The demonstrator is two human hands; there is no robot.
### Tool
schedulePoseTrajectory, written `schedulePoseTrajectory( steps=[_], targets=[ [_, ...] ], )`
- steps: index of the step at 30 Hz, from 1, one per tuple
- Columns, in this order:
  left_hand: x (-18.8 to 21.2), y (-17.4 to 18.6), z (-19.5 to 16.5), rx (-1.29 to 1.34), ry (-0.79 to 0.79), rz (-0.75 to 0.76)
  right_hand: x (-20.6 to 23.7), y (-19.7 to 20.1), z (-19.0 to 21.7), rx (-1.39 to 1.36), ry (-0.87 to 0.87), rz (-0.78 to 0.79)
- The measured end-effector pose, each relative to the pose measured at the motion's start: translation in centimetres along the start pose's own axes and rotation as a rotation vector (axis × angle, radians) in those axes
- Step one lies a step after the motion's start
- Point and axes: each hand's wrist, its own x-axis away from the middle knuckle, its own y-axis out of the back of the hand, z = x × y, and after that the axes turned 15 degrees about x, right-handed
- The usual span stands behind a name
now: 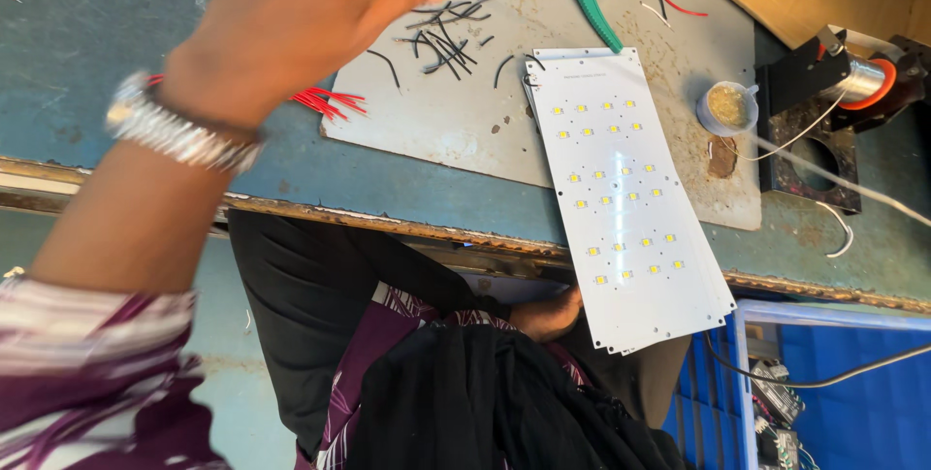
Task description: The person strips the ends of black wires using wire cutters, applies flux, and solders them to an LED panel using a soldering iron and solder wire. The person then trims excess wire and continues soldering additional connections.
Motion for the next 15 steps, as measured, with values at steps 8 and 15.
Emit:
schedulePoseTrajectory(
  steps=[8, 15],
  targets=[
    [12.9, 8.9, -5.3, 0.817, 0.86, 0.168, 2.9, 0.3, -1.1, -0.071, 0.054, 0.058],
    [27.4, 5.6, -8.1, 1.008, 1.513, 0.514, 3.9, 1.2, -1.1, -0.163, 0.185, 0.141]
  ],
)
